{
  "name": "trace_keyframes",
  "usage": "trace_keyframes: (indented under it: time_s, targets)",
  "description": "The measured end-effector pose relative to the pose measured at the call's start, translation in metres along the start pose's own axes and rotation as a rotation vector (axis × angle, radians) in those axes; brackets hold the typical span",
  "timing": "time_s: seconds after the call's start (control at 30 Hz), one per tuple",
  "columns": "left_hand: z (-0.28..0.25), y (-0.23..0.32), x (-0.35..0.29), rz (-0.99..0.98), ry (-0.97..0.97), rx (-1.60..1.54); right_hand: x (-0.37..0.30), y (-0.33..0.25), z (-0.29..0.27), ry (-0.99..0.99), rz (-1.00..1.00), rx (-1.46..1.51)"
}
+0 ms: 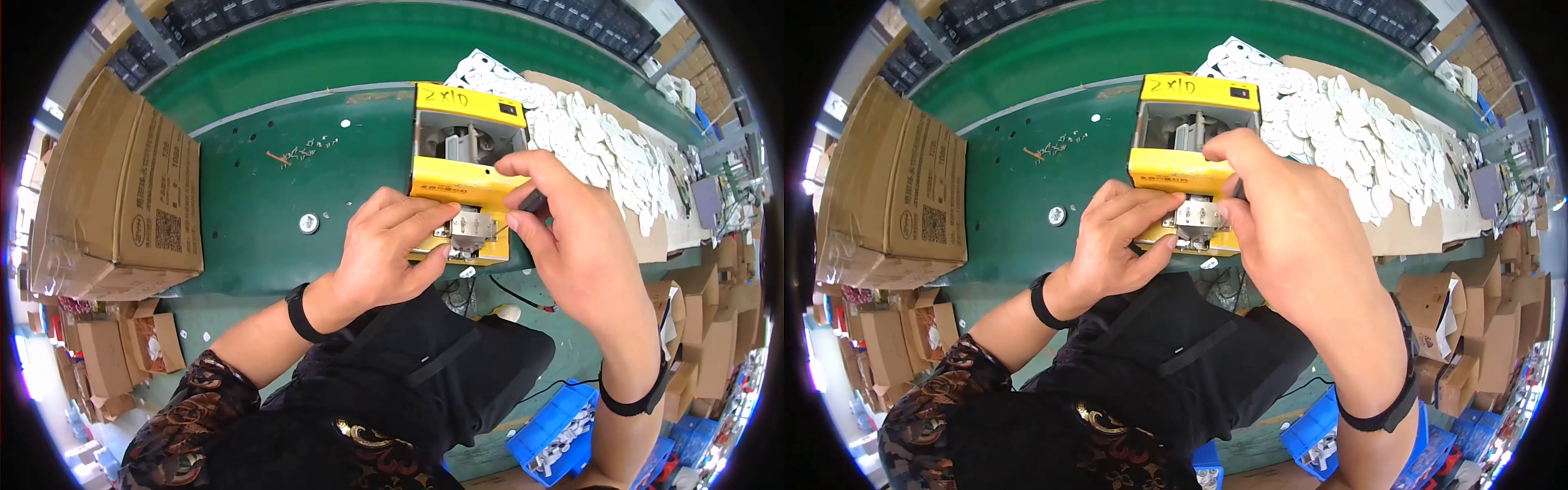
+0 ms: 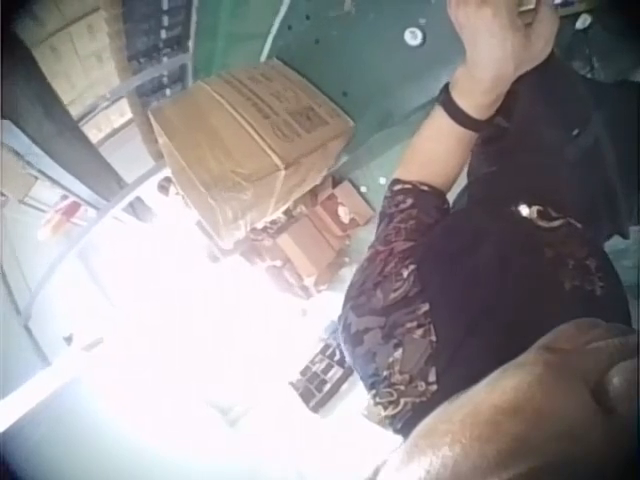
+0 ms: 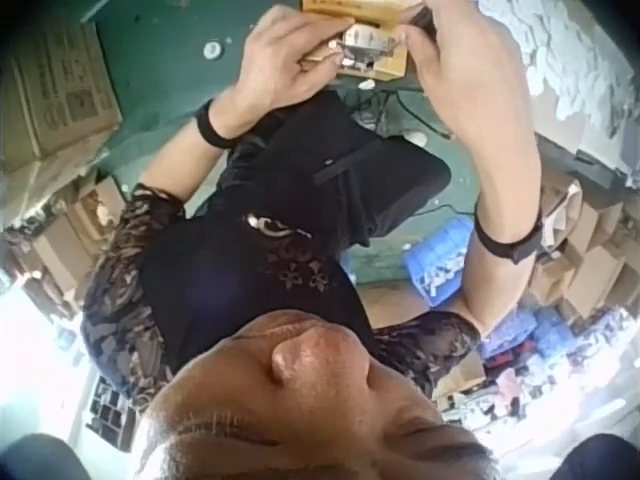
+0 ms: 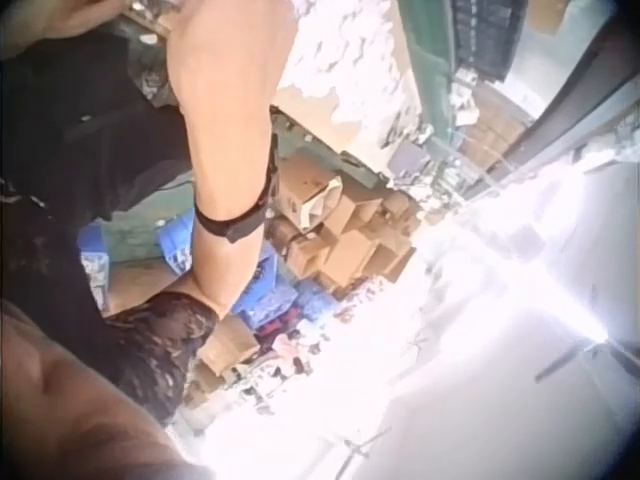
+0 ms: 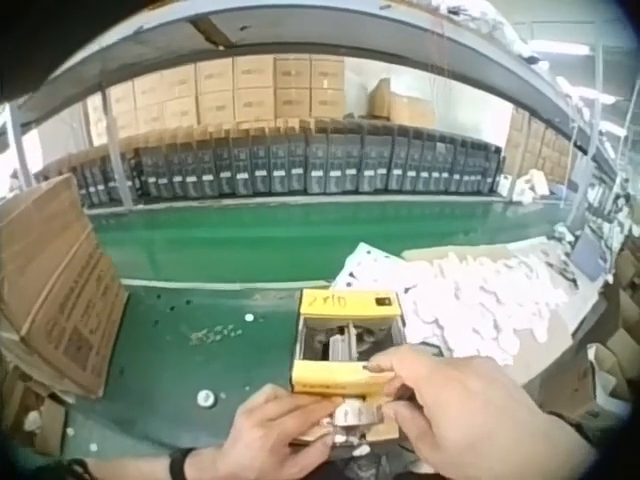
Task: Assemble small electronic components using a screw-driving machine and an electric screwdriver on a factory production floor.
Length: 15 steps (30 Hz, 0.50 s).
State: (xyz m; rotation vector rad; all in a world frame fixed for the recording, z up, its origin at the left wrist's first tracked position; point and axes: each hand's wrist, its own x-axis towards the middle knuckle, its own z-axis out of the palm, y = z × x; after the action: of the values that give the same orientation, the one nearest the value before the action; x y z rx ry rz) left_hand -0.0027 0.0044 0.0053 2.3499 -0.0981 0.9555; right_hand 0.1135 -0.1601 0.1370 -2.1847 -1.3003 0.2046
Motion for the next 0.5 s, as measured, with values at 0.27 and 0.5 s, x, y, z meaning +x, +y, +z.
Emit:
trace_keyframes:
  time_s: [0.27, 0.5]
  targets:
    - [0.002, 0.004, 0.003, -0.004, -0.021, 0.029, -0.012, 0.018, 0.004, 0.106, -0.167, -0.042]
    - [0.004, 0.009, 0.004, -0.026, -0.014, 0.057, -0.014, 0.017, 0.002, 0.091, -0.103, 0.088]
